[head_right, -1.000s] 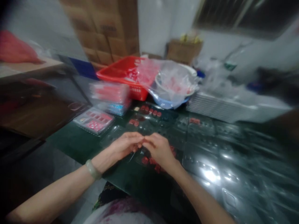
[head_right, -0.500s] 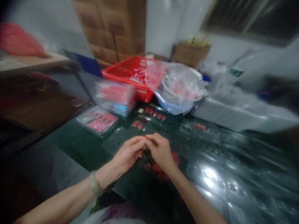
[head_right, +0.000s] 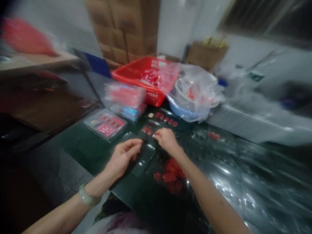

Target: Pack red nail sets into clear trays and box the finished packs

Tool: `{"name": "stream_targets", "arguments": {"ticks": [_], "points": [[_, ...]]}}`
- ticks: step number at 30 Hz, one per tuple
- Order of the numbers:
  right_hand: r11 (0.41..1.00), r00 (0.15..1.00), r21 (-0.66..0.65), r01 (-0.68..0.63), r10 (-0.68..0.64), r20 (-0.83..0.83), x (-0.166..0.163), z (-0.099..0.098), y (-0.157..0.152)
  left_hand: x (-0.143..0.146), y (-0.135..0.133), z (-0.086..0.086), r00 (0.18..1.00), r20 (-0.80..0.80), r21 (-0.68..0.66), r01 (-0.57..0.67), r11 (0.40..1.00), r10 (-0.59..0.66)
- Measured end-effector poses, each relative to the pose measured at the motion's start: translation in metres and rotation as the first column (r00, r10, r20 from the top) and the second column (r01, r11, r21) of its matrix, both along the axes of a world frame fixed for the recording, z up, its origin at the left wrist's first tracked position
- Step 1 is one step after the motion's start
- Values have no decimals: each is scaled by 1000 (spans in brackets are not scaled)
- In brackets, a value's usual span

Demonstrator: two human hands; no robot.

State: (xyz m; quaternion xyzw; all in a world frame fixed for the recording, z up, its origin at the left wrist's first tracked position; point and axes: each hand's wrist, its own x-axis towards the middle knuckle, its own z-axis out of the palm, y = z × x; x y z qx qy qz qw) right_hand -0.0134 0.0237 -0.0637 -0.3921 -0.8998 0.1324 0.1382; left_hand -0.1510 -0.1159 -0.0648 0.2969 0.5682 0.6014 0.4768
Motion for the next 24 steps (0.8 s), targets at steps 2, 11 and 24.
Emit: {"name": "stream_targets", "arguments": {"ticks": [2,11,24], "points": [[1000,997,26,-1,-1,80,-6,3,-1,-4,-6,0,999,-34,-14,-7,1000,7],[999,961,35,-6,-4,277,-21,13,1,-3,-9,9,978,-201,-15,46,999,-48],[1000,980,11,11,-13,200,-5,28,-7,29,-3,8,297,-873,-178,545,819,-387]]}}
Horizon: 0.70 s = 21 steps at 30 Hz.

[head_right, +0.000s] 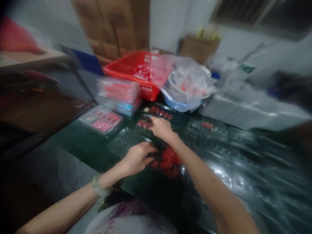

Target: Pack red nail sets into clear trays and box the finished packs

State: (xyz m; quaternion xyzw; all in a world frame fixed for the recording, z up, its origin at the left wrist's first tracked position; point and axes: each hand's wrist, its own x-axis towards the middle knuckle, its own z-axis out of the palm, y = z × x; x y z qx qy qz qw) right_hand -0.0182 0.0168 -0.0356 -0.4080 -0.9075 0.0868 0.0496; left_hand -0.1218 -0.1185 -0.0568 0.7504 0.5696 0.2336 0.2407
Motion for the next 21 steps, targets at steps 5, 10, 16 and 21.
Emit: {"name": "stream_targets", "arguments": {"ticks": [5,10,16,21], "points": [[998,972,-62,20,-34,-233,54,-3,-30,4,-7,8,972,-129,-10,194,981,-194],[980,926,-194,39,-108,-361,90,-13,-61,6,-10,3,966,-189,-24,174,984,-175],[915,820,-403,-9,-224,-527,91,-14,-91,2,-7,5,996,51,-28,75,997,-74],[933,826,-354,-54,-157,-541,75,-15,-112,0,-6,13,923,374,-181,-26,983,93]]}}
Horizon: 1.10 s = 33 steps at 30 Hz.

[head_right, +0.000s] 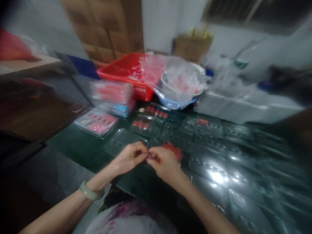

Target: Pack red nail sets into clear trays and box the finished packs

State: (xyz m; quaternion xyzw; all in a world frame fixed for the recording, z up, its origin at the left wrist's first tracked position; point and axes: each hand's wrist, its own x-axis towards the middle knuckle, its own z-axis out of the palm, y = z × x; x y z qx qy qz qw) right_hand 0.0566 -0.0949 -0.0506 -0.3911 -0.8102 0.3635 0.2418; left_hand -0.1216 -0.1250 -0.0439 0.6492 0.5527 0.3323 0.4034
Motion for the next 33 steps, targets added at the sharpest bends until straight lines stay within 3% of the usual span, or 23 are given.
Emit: {"name": "stream_targets", "arguments": {"ticks": [3,6,8,10,13,16,19,21,26,29,33], "points": [[998,999,64,3,0,-50,-6,1,-1,1,1,2,956,278,-211,-30,977,89],[989,991,130,69,-53,-125,-9,3,0,2,3,2,739,610,-480,58,876,285],[968,981,216,125,-88,-173,-11,4,-1,5,4,2,550,742,-544,159,824,384],[944,972,292,151,-89,-216,-13,5,-4,10,4,0,414,792,-564,213,798,449],[932,967,326,157,-79,-240,-14,7,-4,16,2,-3,343,805,-574,245,781,484],[936,974,312,165,-105,-200,-15,5,15,14,-1,-8,462,782,-540,168,825,418],[930,983,326,171,-141,-114,-24,-2,54,5,-6,-10,666,650,-455,-47,889,367],[917,989,374,140,-145,-15,-33,-8,81,-2,-10,-11,754,554,-379,-148,913,352],[870,952,487,-79,-80,297,-51,-21,118,-14,-18,-10,842,420,-284,-234,930,340],[866,907,459,-197,-16,420,-55,-24,123,-18,-19,-10,869,391,-247,-217,944,302],[870,852,431,-240,-24,522,-58,-23,124,-16,-15,-10,910,335,-177,-196,965,246]]}}
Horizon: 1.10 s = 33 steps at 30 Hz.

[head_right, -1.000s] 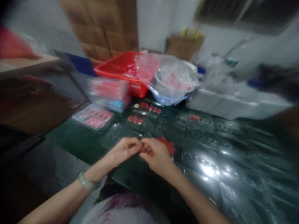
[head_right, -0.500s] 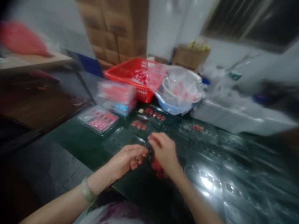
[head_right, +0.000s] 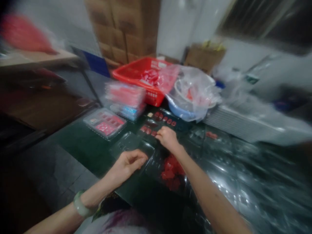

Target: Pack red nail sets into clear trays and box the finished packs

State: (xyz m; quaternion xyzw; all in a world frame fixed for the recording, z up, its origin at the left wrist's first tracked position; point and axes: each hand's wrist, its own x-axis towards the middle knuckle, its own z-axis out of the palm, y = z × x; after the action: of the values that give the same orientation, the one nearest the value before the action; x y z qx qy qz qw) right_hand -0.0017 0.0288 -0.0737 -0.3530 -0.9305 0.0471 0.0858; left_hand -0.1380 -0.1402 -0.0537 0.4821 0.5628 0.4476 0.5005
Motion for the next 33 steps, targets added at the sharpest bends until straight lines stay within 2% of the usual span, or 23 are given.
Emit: {"name": "stream_targets", "arguments": {"ticks": [4,8,11,13,15,18,21,23,25,27,29,31,33], "points": [[1000,999,-10,3,-3,34,-2,5,-3,12,4,0,975,-222,169,60,984,-21],[1000,999,-4,-17,17,32,3,15,-6,31,4,0,888,-442,218,243,945,-126],[999,997,29,25,-22,-80,16,25,-12,45,3,-1,788,-586,208,371,905,-189],[998,983,33,57,-50,-175,31,29,-21,51,3,-4,734,-656,199,393,898,-176],[997,957,-13,70,-70,-281,49,31,-37,53,4,-7,736,-659,212,377,902,-153],[984,903,-175,15,-89,-419,76,30,-69,53,4,-9,830,-542,267,318,910,-131],[945,887,-316,-85,-73,-456,93,26,-98,51,6,-5,913,-392,288,238,927,-112],[933,880,-347,-94,-85,-467,96,24,-110,51,8,-1,960,-259,244,172,954,-107],[935,860,-349,-61,-129,-495,93,24,-115,50,12,1,994,-53,140,105,985,-99],[937,832,-347,-24,-173,-526,87,25,-117,50,15,2,977,199,11,75,997,-76],[941,796,-340,10,-213,-566,79,25,-117,49,17,1,914,403,-81,80,993,-41],[958,760,-281,49,-218,-612,74,24,-118,48,18,1,866,500,-134,66,989,10],[984,760,-152,96,-171,-627,70,22,-120,48,17,0,866,497,-146,17,989,59]]}}
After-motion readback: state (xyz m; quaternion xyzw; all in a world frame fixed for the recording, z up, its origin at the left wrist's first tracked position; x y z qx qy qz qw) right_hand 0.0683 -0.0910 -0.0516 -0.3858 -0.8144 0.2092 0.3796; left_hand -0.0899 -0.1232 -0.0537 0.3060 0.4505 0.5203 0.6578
